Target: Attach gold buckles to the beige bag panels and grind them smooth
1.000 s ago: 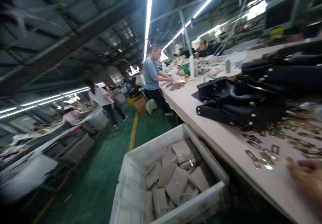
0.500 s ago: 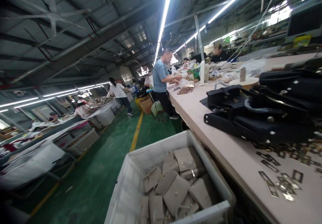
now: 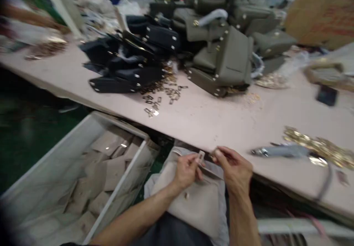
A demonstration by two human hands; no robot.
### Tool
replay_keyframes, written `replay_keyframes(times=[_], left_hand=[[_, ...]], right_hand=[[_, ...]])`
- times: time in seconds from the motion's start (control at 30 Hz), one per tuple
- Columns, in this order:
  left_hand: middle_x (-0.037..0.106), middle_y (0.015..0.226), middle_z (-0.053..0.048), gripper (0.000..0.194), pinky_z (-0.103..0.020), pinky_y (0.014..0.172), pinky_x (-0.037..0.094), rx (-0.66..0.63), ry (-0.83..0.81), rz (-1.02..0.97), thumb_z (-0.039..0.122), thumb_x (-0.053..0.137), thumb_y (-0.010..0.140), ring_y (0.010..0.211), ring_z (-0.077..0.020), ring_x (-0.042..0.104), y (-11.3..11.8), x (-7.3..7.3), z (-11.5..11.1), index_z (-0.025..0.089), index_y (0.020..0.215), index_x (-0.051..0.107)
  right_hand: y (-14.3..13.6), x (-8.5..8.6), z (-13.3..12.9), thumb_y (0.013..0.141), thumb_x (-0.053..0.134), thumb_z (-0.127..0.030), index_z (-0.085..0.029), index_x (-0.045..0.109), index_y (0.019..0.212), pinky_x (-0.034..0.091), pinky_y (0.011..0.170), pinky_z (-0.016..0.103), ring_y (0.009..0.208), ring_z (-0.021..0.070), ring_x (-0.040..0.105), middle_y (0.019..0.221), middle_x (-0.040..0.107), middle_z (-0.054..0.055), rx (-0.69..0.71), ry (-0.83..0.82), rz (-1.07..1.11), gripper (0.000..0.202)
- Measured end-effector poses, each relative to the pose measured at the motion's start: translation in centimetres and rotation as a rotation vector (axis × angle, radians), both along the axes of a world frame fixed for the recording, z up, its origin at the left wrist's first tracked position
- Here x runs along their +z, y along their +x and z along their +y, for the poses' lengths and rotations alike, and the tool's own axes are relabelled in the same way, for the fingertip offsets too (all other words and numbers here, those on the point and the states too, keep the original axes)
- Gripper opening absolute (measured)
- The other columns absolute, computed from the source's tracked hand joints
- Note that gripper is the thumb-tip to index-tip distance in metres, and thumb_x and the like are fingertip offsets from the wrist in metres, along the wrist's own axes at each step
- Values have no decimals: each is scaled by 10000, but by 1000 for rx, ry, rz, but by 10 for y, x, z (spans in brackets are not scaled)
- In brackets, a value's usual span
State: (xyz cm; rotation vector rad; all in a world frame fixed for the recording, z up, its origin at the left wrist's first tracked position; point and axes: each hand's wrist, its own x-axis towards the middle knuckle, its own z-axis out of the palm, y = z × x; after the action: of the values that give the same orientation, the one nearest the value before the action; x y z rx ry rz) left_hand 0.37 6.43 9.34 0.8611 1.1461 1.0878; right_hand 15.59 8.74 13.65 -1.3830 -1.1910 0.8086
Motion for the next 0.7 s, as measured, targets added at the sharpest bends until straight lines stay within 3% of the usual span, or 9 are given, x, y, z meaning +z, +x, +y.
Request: replay_keyframes(times=[0.1,0.37,0.7], left_hand=[[640,494,-4,348,-222,449,495,-140,13,-70,427,590,965,393,-137,596,32,-8,-6,120,977,752],[747,772,-58,383,-221,487,564,-168,76,-112,401,576,961,506,-149,703,23,-8,0,113,1145,748],[710,661,-35,430,-287,555,615,-235,90,-122,386,552,965,545,-193,728,21,-9,-3,133,1264,727]], right_hand=[[34,-1,-24,818,837,-406,-166,776,1003,588,577,318,598,174,670,739,726,44,-73,-42,60,309],[13,-10,-20,833,804,-341,-181,805,947,554,566,275,615,152,650,779,727,47,104,-105,116,196],[6,-21,-25,850,783,-373,-182,801,946,577,589,265,643,153,679,807,706,43,86,-108,79,215]])
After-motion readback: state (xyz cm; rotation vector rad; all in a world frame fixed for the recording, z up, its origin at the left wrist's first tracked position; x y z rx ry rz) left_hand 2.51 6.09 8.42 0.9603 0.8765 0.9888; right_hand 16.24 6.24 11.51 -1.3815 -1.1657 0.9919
